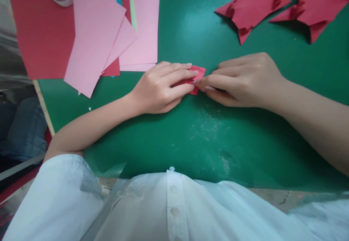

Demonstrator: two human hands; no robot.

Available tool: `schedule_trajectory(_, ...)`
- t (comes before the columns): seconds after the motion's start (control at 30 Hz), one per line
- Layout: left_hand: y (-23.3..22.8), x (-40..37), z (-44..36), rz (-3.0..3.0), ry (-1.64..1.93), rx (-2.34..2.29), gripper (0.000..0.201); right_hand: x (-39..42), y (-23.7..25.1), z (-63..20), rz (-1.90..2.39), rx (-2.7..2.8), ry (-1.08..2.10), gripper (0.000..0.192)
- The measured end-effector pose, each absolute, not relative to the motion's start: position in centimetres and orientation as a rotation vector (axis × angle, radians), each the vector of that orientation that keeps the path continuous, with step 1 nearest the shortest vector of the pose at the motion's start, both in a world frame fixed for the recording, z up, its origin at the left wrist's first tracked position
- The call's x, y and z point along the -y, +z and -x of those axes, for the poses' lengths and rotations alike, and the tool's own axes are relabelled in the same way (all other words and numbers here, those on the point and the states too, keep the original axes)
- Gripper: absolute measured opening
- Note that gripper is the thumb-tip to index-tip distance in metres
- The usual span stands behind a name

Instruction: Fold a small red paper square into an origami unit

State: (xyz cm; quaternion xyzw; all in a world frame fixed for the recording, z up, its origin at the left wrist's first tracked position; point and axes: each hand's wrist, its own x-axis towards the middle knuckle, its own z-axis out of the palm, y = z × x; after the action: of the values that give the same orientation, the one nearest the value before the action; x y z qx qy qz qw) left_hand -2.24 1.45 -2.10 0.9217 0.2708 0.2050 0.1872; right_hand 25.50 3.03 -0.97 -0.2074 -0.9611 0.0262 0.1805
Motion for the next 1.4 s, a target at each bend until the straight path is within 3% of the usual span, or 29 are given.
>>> schedule_trajectory(0.1, -2.08, -1.48, 2.32, -2.589, 0.573, -0.751, 0.042, -3.03, -1.03, -25.44, 0.522, 2.652, -0.018, 0.016)
schedule_trajectory(0.27, -1.87, -1.46, 2.07, -2.575, 0.565, -0.776, 0.043, -2.98, -0.99, -25.53, 0.543, 2.669, -0.017, 0.017)
schedule_trajectory(0.7, -2.57, -1.33, 2.07, -2.557, 0.535, -0.774, 0.042, -2.78, -0.74, -25.47, 0.825, 2.831, 0.322, 0.048)
schedule_trajectory(1.3, -2.31, -1.35, 1.59, -2.578, 0.545, -0.799, 0.041, -2.76, -1.03, -25.75, 0.594, 2.713, -0.007, 0.026)
schedule_trajectory(1.4, -1.74, -1.48, 1.63, -2.578, 0.502, -0.794, 0.043, -2.64, -0.97, -25.70, 0.594, 2.718, -0.030, 0.030)
